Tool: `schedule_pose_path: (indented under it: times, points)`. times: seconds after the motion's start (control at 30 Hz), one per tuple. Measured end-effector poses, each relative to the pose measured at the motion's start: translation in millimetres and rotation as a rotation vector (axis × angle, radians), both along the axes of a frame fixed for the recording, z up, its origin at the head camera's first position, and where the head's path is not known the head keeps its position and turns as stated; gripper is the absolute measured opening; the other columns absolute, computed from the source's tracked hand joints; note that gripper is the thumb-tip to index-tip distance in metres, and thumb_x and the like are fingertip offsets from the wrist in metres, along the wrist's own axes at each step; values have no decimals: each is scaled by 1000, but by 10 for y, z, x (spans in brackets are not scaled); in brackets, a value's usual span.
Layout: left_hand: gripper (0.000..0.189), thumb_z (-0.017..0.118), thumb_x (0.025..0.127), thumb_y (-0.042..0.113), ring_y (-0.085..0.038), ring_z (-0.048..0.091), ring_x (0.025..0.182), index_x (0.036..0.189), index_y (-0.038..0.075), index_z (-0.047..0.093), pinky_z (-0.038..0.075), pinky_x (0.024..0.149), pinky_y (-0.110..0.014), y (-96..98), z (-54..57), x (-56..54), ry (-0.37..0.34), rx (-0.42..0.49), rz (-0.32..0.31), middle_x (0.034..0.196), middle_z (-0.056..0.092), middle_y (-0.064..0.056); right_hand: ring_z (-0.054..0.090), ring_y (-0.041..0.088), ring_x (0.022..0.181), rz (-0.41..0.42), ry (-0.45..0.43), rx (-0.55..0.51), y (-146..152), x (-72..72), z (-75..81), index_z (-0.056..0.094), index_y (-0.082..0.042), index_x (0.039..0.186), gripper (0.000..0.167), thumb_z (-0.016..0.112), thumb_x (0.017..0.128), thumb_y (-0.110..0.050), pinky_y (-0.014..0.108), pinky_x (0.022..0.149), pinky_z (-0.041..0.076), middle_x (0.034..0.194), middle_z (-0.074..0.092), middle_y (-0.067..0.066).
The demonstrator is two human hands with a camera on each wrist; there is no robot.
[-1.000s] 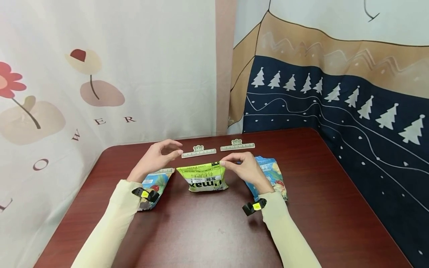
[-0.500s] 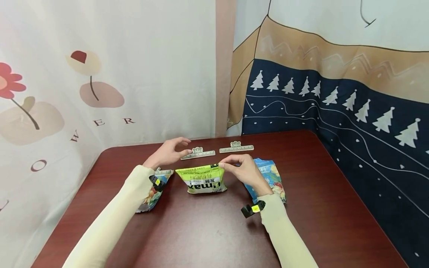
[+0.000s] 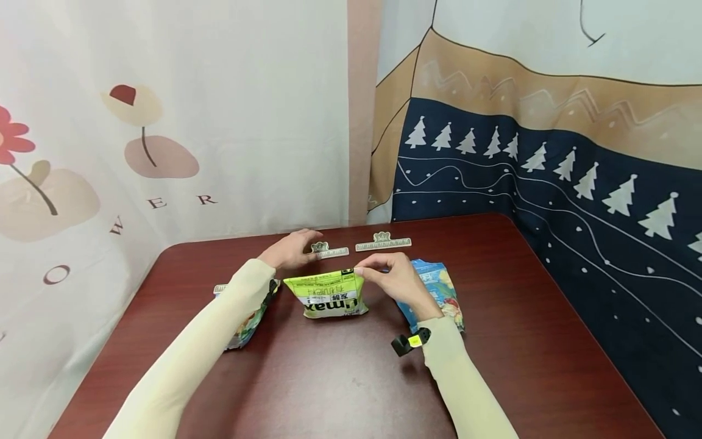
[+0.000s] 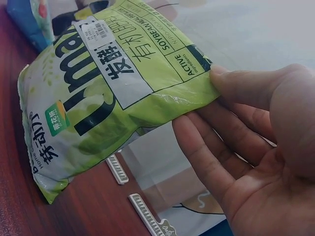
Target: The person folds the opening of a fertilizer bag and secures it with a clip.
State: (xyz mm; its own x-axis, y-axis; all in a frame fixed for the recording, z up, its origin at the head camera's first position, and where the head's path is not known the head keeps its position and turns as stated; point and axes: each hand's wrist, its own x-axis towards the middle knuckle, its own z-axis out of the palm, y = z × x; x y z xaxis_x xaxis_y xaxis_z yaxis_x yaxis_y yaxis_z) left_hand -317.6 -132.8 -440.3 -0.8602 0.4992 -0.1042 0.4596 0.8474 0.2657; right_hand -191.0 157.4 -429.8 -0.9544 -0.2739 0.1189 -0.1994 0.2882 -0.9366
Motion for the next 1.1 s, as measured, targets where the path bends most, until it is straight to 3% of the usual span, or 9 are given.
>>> schedule_pose_path:
  times: [0.23,0.47,0.73,0.93,1.1]
  points:
    - [60,63,102,27,-33,47,144,154,7,43,41,118,-48,21,-101,-98,-8,-78,-9,156,47,-17,71,20,92,-4,-3,-1,-14,-11,-2,81,-22,102,20,76,93,-40,57,86,56,99,78,0]
    - [50,65,101,25,-33,53,138,146,6,55,46,113,-46,56,-162,-122,36,-118,-11,149,54,-18,70,23,93,3,-13,3,-25,-19,-9,80,-20,102,20,75,94,-38,55,86,55,100,78,3]
    - [36,70,98,17,-26,68,111,131,5,63,56,92,-41,82,-152,-130,52,-18,-1,126,69,-15,71,23,93,1,-16,1,-19,-13,-10,80,-20,103,21,75,94,-38,55,87,55,100,78,4]
    - [19,65,96,5,-22,67,90,115,5,68,55,80,-38,73,-109,-128,45,123,14,107,73,-11,72,23,92,-6,-6,3,-17,-12,-9,80,-20,102,20,75,94,-38,56,86,55,99,78,4]
    - [30,55,97,0,-21,70,92,126,3,66,54,78,-34,77,-69,-125,-25,178,35,105,75,-12,72,22,92,-10,-10,5,-15,-18,-11,80,-19,102,21,74,94,-38,55,87,56,99,78,4]
